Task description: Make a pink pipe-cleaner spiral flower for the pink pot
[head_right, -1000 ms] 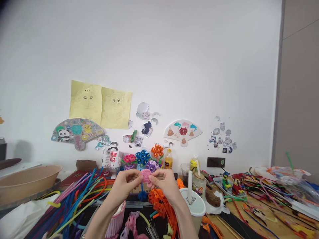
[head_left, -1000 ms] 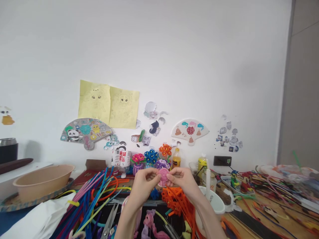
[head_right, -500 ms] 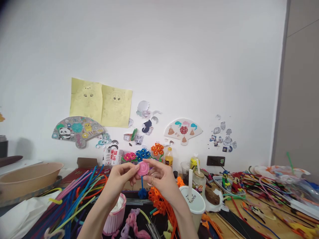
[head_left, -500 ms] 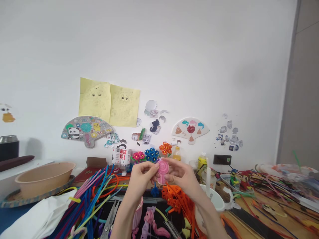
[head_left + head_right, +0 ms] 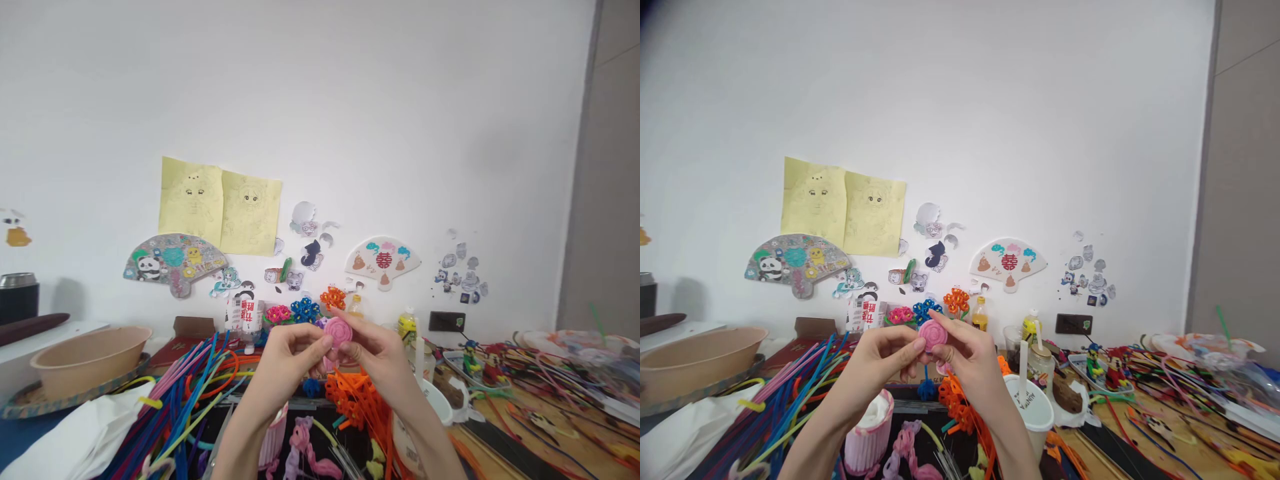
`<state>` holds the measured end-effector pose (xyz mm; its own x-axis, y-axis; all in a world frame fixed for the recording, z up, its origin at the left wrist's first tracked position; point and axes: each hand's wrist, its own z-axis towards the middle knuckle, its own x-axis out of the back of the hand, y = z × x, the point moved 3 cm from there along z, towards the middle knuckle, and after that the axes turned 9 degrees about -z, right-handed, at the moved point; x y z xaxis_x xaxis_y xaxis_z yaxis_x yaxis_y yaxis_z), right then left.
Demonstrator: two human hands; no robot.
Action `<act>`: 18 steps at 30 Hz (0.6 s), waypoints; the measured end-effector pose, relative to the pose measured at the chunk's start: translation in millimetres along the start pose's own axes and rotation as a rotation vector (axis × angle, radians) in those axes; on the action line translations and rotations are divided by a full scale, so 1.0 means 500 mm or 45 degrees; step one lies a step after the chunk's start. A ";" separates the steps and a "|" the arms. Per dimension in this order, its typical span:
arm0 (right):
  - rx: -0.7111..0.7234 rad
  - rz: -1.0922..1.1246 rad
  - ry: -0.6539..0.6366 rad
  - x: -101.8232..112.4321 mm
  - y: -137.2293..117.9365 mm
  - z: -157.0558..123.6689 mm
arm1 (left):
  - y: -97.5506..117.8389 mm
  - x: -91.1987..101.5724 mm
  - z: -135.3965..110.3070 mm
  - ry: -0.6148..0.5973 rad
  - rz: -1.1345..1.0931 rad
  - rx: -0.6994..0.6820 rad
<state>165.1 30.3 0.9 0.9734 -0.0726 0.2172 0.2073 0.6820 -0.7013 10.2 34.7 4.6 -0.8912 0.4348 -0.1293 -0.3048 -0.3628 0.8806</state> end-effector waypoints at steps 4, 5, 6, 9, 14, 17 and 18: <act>0.161 -0.161 0.058 0.005 -0.001 0.002 | 0.001 0.000 -0.001 0.020 0.030 0.022; 0.183 -0.220 0.057 0.005 -0.002 0.003 | 0.000 0.000 0.000 0.041 0.028 0.023; 0.203 -0.284 0.052 0.004 -0.003 0.003 | -0.002 -0.001 0.001 0.060 0.022 0.022; 0.290 -0.477 0.058 0.001 -0.012 0.001 | -0.007 -0.004 0.005 0.078 0.012 0.020; 0.406 -0.668 0.054 0.002 -0.019 -0.006 | -0.009 -0.001 0.007 0.007 0.083 0.008; 0.401 -0.696 0.027 0.002 -0.018 -0.007 | -0.007 0.002 0.008 0.000 0.120 -0.015; 0.397 -0.684 0.018 0.002 -0.018 -0.007 | -0.005 0.002 0.008 0.008 0.122 -0.026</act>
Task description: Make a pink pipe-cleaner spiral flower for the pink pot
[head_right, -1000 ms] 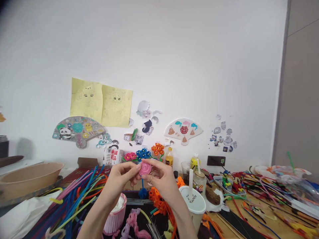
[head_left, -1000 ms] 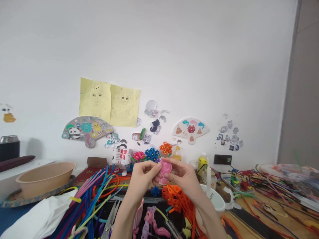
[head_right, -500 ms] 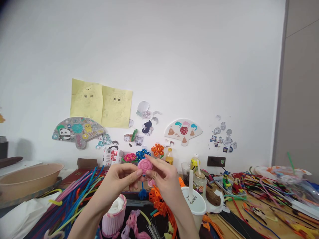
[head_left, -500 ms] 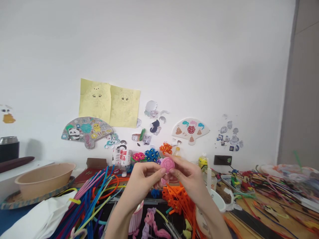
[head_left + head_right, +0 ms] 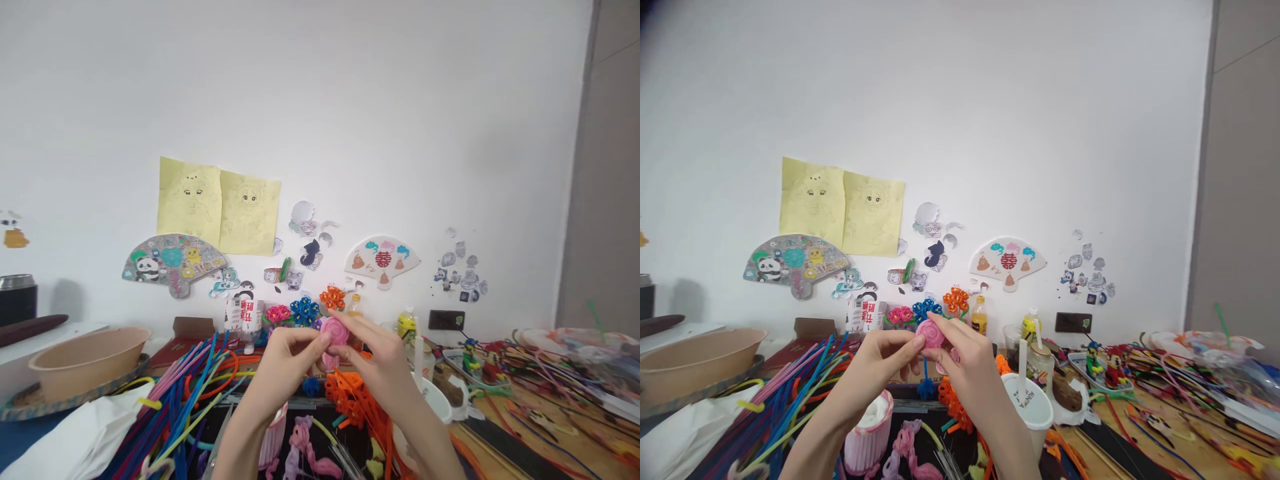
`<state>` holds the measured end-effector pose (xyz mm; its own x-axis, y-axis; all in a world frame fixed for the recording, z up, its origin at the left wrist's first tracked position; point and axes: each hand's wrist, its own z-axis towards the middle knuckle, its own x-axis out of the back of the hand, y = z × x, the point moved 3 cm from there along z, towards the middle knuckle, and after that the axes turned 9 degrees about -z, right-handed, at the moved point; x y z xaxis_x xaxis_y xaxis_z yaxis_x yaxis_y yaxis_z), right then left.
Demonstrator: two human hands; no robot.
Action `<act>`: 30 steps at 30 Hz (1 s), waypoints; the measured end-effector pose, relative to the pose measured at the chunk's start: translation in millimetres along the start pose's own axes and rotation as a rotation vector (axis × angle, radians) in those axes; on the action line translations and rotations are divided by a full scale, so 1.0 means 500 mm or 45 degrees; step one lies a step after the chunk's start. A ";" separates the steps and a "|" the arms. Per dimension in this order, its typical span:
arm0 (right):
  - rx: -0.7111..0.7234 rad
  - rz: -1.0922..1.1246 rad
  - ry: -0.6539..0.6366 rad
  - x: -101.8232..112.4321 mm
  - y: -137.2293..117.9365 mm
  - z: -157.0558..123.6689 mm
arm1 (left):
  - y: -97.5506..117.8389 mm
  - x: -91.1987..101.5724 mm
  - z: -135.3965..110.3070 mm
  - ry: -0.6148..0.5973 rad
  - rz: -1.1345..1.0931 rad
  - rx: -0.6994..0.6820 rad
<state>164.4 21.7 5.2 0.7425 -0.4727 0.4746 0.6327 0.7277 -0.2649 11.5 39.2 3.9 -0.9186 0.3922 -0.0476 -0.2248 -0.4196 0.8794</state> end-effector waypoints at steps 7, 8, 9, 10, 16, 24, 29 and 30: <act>0.008 0.080 -0.072 -0.010 -0.006 0.002 | 0.002 -0.009 0.004 0.078 -0.054 -0.053; 0.009 0.080 -0.068 -0.011 -0.006 0.001 | 0.001 -0.009 0.005 0.089 -0.061 -0.061; 0.010 0.079 -0.064 -0.011 -0.006 0.001 | 0.000 -0.009 0.006 0.098 -0.067 -0.067; 0.013 0.077 -0.061 -0.011 -0.006 0.001 | -0.001 -0.009 0.007 0.106 -0.072 -0.073; 0.026 0.092 -0.038 -0.012 -0.006 -0.001 | -0.005 -0.008 0.009 0.152 -0.074 -0.101; 0.019 0.152 0.017 -0.014 -0.008 0.001 | -0.006 -0.015 0.011 0.200 -0.089 -0.126; -0.059 0.185 0.072 -0.011 -0.009 -0.002 | -0.005 -0.019 0.011 0.187 -0.086 -0.119; -0.071 0.187 0.083 -0.010 -0.008 -0.002 | -0.004 -0.020 0.011 0.175 -0.084 -0.113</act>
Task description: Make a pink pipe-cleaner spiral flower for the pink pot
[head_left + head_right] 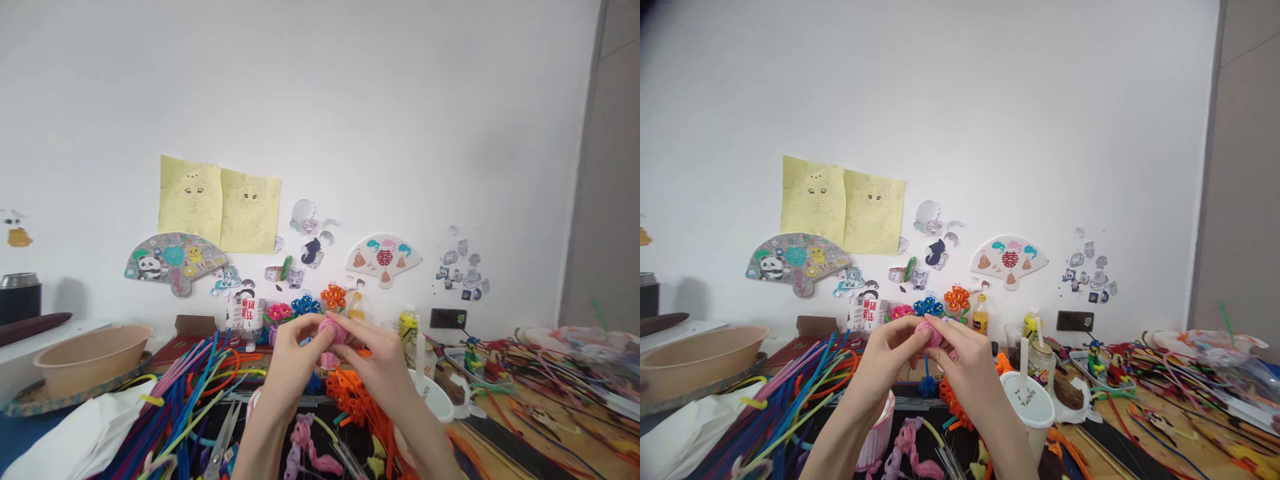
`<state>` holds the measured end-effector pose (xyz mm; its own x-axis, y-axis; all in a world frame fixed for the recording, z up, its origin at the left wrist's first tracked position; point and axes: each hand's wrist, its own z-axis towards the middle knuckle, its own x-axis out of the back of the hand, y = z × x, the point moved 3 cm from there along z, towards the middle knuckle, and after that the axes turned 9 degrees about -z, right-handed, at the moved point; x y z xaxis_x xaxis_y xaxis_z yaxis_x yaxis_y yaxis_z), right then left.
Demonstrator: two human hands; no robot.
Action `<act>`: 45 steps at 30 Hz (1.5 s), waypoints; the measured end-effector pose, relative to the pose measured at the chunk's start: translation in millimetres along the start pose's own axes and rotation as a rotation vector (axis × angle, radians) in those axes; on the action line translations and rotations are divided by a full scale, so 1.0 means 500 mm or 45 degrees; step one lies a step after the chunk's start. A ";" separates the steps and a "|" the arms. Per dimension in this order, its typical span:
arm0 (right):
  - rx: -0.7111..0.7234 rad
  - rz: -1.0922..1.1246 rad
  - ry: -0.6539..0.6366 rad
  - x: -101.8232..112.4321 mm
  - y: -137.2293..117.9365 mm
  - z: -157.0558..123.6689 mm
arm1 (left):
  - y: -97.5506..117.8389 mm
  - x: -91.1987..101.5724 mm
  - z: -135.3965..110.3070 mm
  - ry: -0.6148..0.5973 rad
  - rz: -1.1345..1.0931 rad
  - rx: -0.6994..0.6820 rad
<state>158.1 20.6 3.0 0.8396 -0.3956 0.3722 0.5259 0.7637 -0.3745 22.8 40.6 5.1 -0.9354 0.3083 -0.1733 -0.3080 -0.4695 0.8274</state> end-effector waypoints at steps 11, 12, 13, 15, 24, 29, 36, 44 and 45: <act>0.063 0.014 -0.016 -0.005 0.007 -0.001 | -0.002 0.000 -0.003 0.044 0.003 0.002; 0.067 0.018 -0.011 -0.005 0.006 -0.001 | -0.003 0.000 -0.003 0.053 0.004 0.003; 0.071 0.020 -0.008 -0.006 0.005 -0.001 | -0.004 0.000 -0.003 0.061 0.004 0.004; 0.078 0.021 -0.005 -0.006 0.003 -0.001 | -0.007 -0.001 -0.003 0.074 0.003 0.007; -0.027 0.000 -0.005 -0.005 0.012 0.004 | -0.001 0.006 0.003 0.001 0.007 0.052; -0.041 -0.071 0.005 -0.004 0.015 0.005 | 0.003 0.014 0.001 -0.002 0.002 0.085; 0.053 -0.128 0.013 -0.004 0.016 0.002 | -0.005 0.010 0.003 0.000 -0.006 0.069; 0.062 -0.088 0.006 -0.007 0.012 0.003 | -0.010 0.005 0.001 0.015 -0.080 0.052; 0.059 -0.084 0.004 -0.007 0.010 0.003 | -0.010 0.005 0.002 0.025 -0.084 0.050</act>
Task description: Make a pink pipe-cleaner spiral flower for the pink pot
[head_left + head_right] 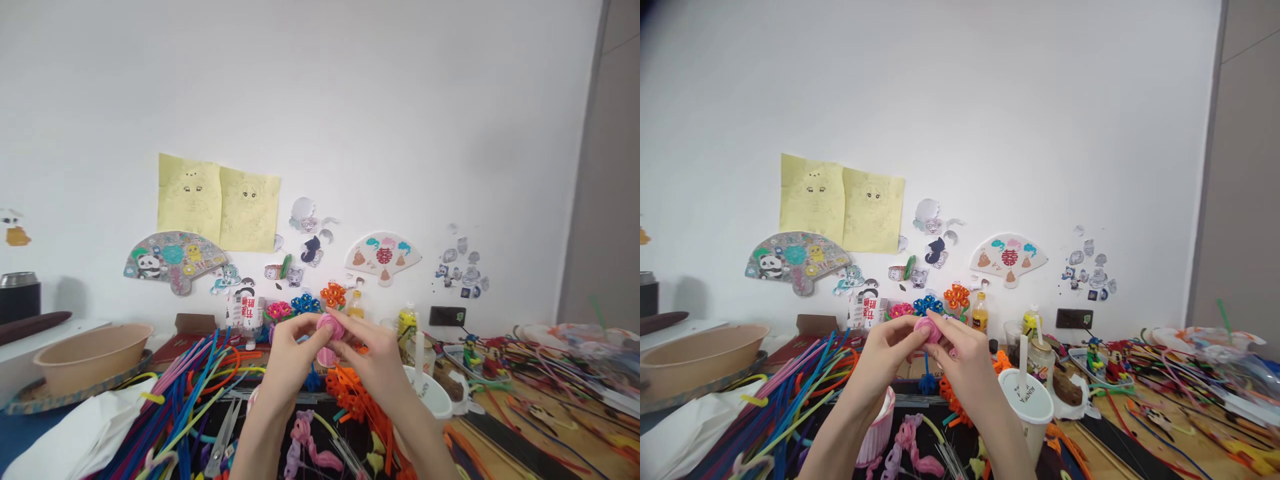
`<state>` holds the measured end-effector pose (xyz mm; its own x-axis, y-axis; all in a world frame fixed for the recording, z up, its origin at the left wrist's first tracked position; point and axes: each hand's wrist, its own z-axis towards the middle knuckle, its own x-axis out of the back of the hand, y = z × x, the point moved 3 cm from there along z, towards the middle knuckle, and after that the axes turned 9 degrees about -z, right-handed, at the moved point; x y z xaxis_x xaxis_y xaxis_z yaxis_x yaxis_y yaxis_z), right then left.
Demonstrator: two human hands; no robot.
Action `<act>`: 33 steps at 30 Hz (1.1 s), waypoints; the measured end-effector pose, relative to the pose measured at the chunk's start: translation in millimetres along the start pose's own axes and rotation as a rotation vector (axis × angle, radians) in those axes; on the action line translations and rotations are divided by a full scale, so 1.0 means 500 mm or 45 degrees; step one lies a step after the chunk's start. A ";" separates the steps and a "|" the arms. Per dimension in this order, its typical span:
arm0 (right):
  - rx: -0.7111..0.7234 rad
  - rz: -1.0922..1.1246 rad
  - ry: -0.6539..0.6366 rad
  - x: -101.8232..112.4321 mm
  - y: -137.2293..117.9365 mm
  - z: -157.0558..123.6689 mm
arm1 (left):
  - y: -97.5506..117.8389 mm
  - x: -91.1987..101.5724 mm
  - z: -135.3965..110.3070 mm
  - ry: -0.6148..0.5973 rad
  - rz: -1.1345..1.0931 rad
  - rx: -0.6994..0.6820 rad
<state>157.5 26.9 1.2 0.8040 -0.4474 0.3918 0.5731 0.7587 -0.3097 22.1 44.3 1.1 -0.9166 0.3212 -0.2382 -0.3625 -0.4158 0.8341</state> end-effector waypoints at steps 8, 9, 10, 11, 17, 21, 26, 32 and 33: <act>-0.024 -0.002 0.013 -0.002 -0.004 0.000 | 0.001 -0.004 -0.002 0.052 -0.018 -0.018; -0.021 -0.002 0.011 -0.003 -0.003 0.000 | 0.001 -0.005 -0.002 0.058 -0.019 -0.023; -0.021 -0.001 0.009 -0.003 -0.003 -0.001 | 0.001 -0.005 -0.003 0.066 -0.020 -0.029; -0.027 0.000 0.007 -0.004 -0.002 -0.001 | 0.002 -0.006 -0.003 0.074 -0.022 -0.035; -0.069 0.025 -0.014 -0.006 -0.004 -0.001 | 0.001 -0.010 -0.008 0.102 -0.061 -0.037; -0.066 0.030 -0.021 -0.006 -0.006 0.000 | -0.003 -0.011 -0.007 0.100 -0.089 -0.034; -0.080 0.041 -0.073 -0.002 -0.003 0.000 | -0.003 -0.008 -0.005 0.093 -0.082 -0.023; -0.090 0.046 -0.171 0.003 -0.001 0.002 | 0.003 0.000 -0.001 0.053 -0.016 0.006; -0.082 0.037 -0.184 0.004 -0.003 0.003 | 0.004 0.002 0.000 0.047 -0.001 0.010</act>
<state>158.1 25.4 3.6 0.7918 -0.3496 0.5008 0.5627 0.7365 -0.3755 20.5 43.7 2.3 -0.9218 0.2902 -0.2570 -0.3622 -0.4086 0.8378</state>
